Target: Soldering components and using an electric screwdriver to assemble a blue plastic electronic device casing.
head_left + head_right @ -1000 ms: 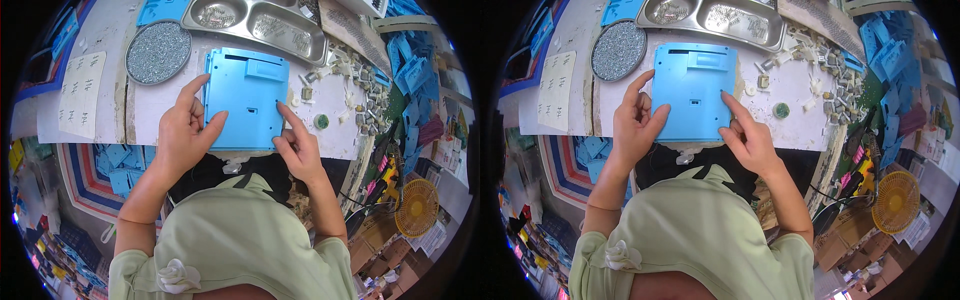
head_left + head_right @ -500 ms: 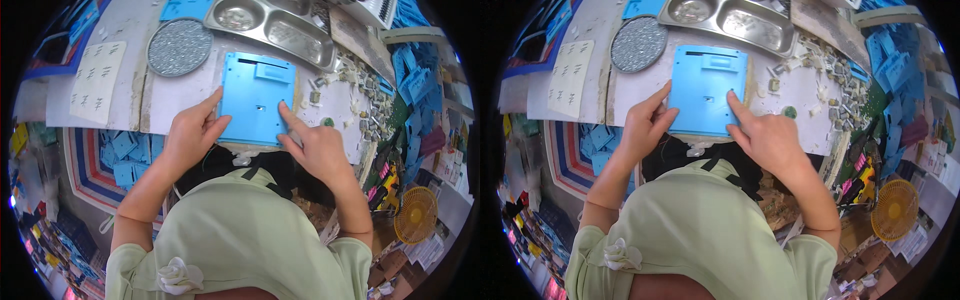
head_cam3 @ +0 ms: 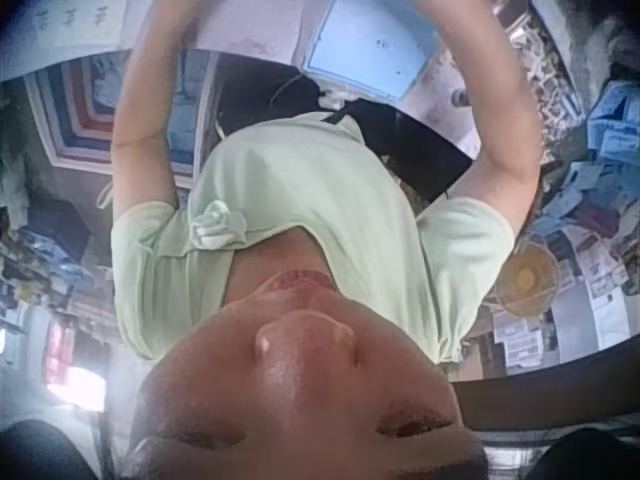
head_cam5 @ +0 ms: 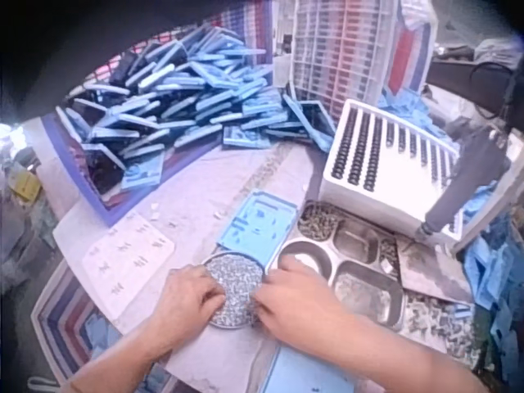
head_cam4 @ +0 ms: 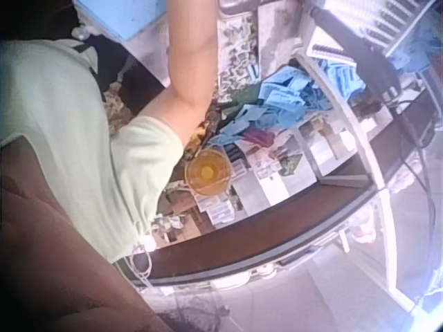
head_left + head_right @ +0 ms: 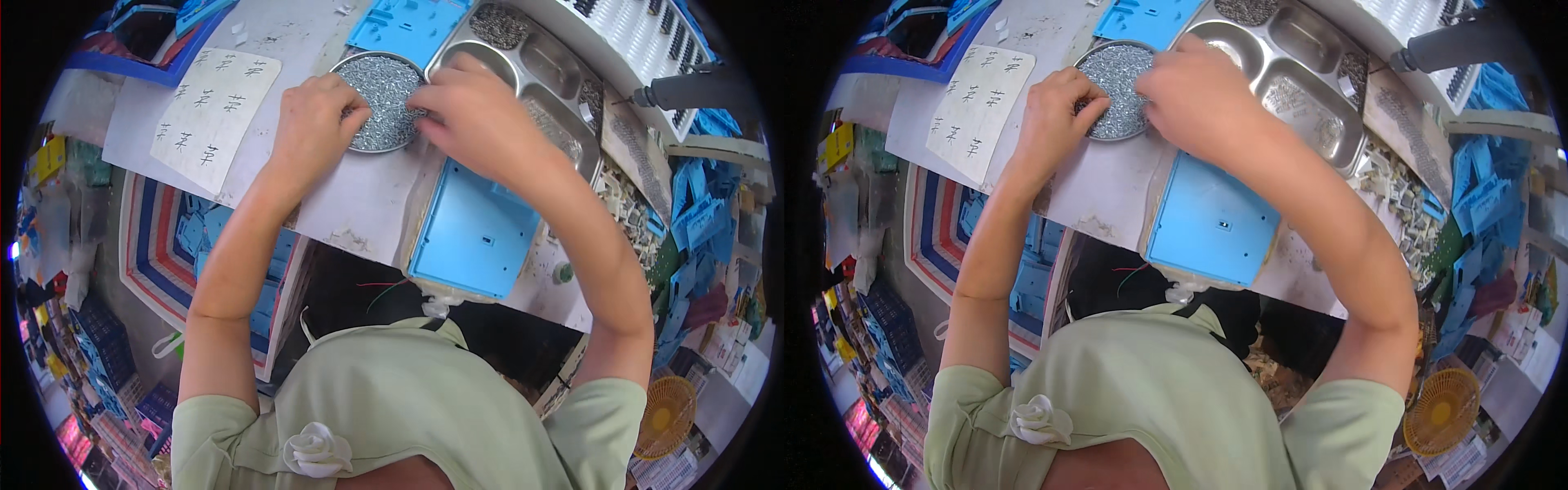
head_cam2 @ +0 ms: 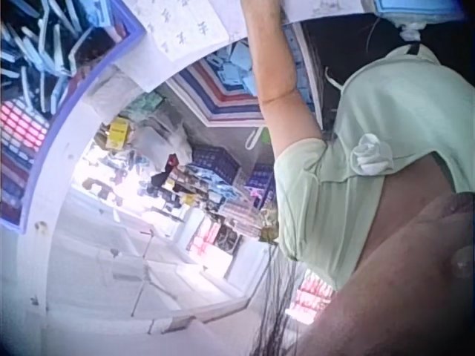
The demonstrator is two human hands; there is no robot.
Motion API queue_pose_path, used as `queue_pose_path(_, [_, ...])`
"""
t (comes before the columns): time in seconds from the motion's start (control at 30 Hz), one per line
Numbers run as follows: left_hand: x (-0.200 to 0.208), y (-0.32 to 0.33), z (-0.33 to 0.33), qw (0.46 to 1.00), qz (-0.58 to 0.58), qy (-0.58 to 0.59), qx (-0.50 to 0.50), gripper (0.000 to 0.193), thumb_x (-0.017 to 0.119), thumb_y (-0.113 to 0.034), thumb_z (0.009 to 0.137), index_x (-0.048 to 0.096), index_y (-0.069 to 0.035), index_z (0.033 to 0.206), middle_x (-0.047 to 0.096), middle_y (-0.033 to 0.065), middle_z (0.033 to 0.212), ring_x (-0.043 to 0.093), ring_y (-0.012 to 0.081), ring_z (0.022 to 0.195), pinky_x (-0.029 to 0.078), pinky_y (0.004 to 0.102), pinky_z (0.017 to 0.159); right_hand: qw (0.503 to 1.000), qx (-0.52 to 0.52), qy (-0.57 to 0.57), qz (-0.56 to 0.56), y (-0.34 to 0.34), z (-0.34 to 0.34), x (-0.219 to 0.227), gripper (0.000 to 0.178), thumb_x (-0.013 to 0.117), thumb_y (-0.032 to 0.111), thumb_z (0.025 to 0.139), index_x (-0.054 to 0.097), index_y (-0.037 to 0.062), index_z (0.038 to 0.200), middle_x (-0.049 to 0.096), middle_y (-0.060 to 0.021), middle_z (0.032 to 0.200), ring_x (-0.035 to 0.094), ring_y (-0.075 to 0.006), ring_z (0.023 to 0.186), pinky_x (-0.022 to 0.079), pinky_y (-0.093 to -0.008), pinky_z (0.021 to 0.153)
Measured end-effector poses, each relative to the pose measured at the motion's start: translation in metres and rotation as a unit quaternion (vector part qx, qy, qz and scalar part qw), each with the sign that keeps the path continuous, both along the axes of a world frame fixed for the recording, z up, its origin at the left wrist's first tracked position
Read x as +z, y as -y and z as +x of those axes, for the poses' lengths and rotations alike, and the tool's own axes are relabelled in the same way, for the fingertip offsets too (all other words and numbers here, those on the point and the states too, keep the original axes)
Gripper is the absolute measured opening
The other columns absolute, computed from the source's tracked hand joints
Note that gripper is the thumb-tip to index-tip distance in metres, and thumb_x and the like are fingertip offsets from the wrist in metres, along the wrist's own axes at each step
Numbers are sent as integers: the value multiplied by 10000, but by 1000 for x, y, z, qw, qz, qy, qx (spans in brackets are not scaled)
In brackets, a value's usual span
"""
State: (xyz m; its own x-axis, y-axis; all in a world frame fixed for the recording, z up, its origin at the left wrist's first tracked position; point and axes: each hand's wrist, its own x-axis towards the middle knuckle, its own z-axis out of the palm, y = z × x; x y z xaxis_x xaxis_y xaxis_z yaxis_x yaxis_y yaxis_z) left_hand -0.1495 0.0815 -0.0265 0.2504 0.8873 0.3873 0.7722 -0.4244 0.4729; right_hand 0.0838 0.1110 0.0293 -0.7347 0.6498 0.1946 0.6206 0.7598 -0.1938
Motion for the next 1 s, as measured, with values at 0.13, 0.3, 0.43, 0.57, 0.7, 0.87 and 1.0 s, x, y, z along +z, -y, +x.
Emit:
queue_pose_path(0.13, [-6, 4, -10, 998, -24, -17, 50, 101, 778, -140, 818, 732, -52, 834, 676, 85, 855, 651, 298, 851, 464, 442, 760, 988, 28, 141, 57, -34, -46, -32, 96, 701, 169, 866, 769, 104, 886, 713, -41, 905, 611, -258, 1030, 505, -427, 885])
queue_pose_path(0.3, [-5, 3, -8, 999, 33, 15, 23, 98, 769, -74, 838, 702, -7, 865, 662, 106, 831, 641, 272, 767, 494, 382, 704, 998, 27, 61, 13, -44, -40, -29, 121, 677, 124, 816, 787, 99, 858, 754, -48, 922, 635, -271, 1031, 503, -431, 880])
queue_pose_path(0.43, [16, 26, 37, 973, -96, 201, -58, 66, 735, -45, 870, 683, -8, 886, 633, 87, 863, 612, 211, 796, 479, 348, 719, 991, -29, -120, -43, -32, 5, 1, 90, 713, 136, 830, 763, 63, 846, 742, -74, 904, 653, -265, 965, 506, -402, 852])
queue_pose_path(0.57, [12, 40, 64, 952, -126, 261, -96, 79, 748, -39, 855, 676, -16, 881, 615, 82, 900, 595, 197, 840, 464, 332, 741, 950, -136, -233, -157, 9, 81, 14, 145, 798, 160, 825, 747, 32, 869, 694, -75, 838, 614, -236, 867, 488, -378, 811])
queue_pose_path(0.7, [0, 36, 74, 971, -33, 197, -131, 136, 789, -42, 796, 678, -26, 873, 607, 93, 906, 591, 232, 844, 460, 345, 754, 897, -269, -285, -207, 52, 121, -9, 120, 786, 124, 839, 761, 22, 897, 691, -83, 838, 600, -229, 861, 476, -353, 832])
queue_pose_path(0.87, [5, 35, 74, 982, 8, 131, -136, 146, 807, -81, 772, 674, -71, 832, 602, 67, 880, 601, 259, 826, 443, 385, 747, 912, -245, -283, -165, 64, 127, -25, 99, 787, 93, 838, 765, 10, 886, 707, -78, 854, 597, -235, 895, 466, -345, 857])
queue_pose_path(1.0, [15, 37, 72, 987, 14, 89, -136, 139, 810, -101, 772, 681, -91, 824, 610, 46, 872, 607, 259, 816, 437, 398, 741, 921, -225, -275, -159, 62, 131, -31, 100, 804, 107, 825, 770, 26, 872, 714, -70, 859, 595, -234, 917, 470, -364, 860])
